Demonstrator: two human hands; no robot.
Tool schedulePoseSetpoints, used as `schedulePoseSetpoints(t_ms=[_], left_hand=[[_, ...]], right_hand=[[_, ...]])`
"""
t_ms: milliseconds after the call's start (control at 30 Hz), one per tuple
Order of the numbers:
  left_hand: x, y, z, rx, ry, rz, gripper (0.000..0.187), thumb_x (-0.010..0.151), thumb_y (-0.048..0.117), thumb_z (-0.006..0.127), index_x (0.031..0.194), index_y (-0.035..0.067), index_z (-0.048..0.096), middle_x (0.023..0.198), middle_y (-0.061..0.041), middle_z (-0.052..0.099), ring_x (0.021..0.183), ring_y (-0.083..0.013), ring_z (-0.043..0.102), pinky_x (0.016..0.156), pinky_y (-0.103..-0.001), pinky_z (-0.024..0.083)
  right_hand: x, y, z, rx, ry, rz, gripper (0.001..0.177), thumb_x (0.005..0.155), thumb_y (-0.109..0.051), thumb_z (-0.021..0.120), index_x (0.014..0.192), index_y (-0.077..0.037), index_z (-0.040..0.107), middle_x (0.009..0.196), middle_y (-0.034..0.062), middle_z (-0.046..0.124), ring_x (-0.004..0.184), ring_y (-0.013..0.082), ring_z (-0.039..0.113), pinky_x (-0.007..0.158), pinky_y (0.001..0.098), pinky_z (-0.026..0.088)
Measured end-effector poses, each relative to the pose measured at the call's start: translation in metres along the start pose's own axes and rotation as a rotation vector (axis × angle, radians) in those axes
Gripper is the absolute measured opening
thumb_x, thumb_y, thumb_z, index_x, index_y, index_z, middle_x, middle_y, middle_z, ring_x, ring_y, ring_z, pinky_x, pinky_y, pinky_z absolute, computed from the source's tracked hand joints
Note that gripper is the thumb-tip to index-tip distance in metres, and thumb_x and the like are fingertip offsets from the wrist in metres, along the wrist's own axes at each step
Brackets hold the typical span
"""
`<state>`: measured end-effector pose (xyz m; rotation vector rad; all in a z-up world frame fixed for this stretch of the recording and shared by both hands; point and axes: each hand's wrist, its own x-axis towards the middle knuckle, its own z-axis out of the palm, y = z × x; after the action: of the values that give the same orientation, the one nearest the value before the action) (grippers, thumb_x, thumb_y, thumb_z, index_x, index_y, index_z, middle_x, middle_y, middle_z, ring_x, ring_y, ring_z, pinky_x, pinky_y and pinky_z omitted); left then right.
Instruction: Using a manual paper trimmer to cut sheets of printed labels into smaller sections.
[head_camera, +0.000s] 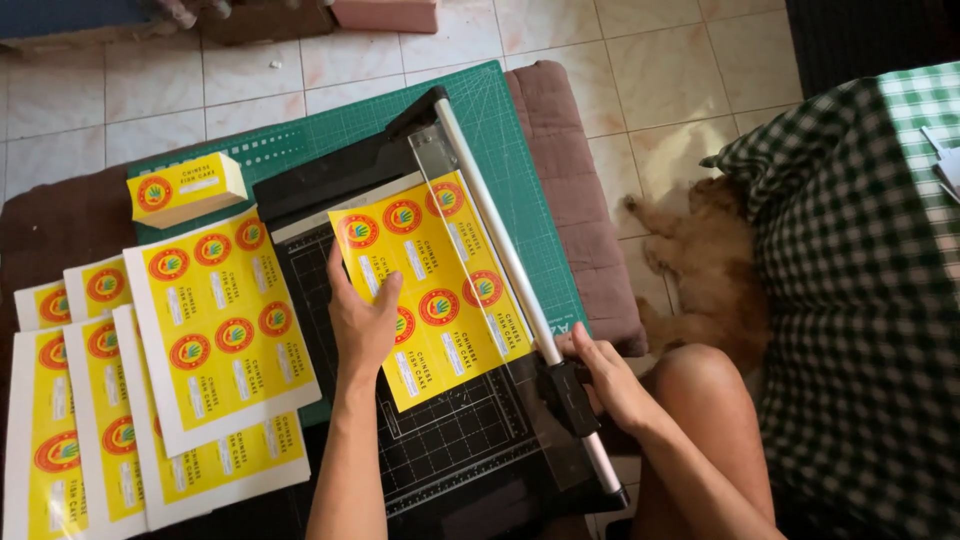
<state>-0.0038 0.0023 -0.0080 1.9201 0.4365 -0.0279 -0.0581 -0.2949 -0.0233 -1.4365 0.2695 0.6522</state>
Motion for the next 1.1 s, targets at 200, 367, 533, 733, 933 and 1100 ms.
schedulePoseSetpoints(t_ms=[200, 367, 533, 733, 933, 1100], left_hand=[[0.000, 0.000, 0.001, 0.016, 0.010, 0.002, 0.081, 0.097, 0.021, 0.067, 0.160, 0.014, 0.017, 0.114, -0.017, 0.066, 0.092, -0.0262, 0.072, 0.077, -0.037, 0.062], [0.001, -0.002, 0.001, 0.022, 0.019, 0.008, 0.082, 0.096, 0.020, 0.068, 0.160, 0.013, 0.018, 0.114, -0.017, 0.066, 0.093, -0.0260, 0.072, 0.077, -0.037, 0.062], [0.003, -0.007, 0.001, 0.019, 0.023, 0.013, 0.082, 0.096, 0.019, 0.069, 0.160, 0.014, 0.018, 0.115, -0.017, 0.066, 0.093, -0.0267, 0.073, 0.077, -0.038, 0.062], [0.004, -0.004, 0.001, 0.019, 0.033, 0.013, 0.082, 0.096, 0.017, 0.069, 0.160, 0.013, 0.019, 0.114, -0.018, 0.067, 0.092, -0.0270, 0.073, 0.077, -0.038, 0.063], [0.004, 0.005, 0.001, 0.042, 0.069, -0.021, 0.081, 0.095, 0.017, 0.071, 0.159, 0.011, 0.022, 0.112, -0.019, 0.067, 0.093, -0.0293, 0.073, 0.078, -0.041, 0.062], [0.002, 0.003, 0.004, 0.043, 0.103, -0.037, 0.078, 0.095, 0.019, 0.072, 0.158, 0.012, 0.027, 0.110, -0.019, 0.069, 0.093, -0.0315, 0.073, 0.076, -0.042, 0.062]], right_hand=[[-0.001, 0.001, 0.005, 0.062, 0.020, 0.022, 0.073, 0.104, -0.056, 0.039, 0.093, 0.005, 0.079, 0.049, 0.0134, 0.047, 0.031, 0.0187, 0.054, 0.025, 0.0250, 0.044], [-0.006, -0.011, 0.006, 0.006, 0.023, 0.005, 0.075, 0.104, -0.057, 0.039, 0.088, 0.005, 0.078, 0.053, 0.0146, 0.050, 0.029, 0.0190, 0.054, 0.025, 0.0239, 0.044], [-0.003, -0.005, 0.007, 0.020, 0.029, 0.001, 0.073, 0.104, -0.056, 0.040, 0.085, 0.005, 0.076, 0.052, 0.0142, 0.048, 0.029, 0.0202, 0.055, 0.025, 0.0235, 0.043], [-0.003, 0.005, 0.002, 0.034, 0.052, 0.028, 0.076, 0.103, -0.058, 0.038, 0.093, 0.005, 0.079, 0.055, 0.0148, 0.054, 0.031, 0.0215, 0.058, 0.022, 0.0250, 0.044], [0.013, -0.047, 0.003, -0.245, 0.126, -0.088, 0.053, 0.104, -0.045, 0.053, 0.085, -0.003, 0.079, 0.067, 0.0103, 0.062, 0.066, 0.0210, 0.056, 0.060, 0.0368, 0.053], [0.118, -0.070, 0.005, -0.545, 0.215, -0.487, 0.027, 0.094, -0.025, 0.069, 0.115, -0.011, 0.079, 0.095, 0.0130, 0.079, 0.095, 0.0347, 0.075, 0.084, 0.0465, 0.056]])
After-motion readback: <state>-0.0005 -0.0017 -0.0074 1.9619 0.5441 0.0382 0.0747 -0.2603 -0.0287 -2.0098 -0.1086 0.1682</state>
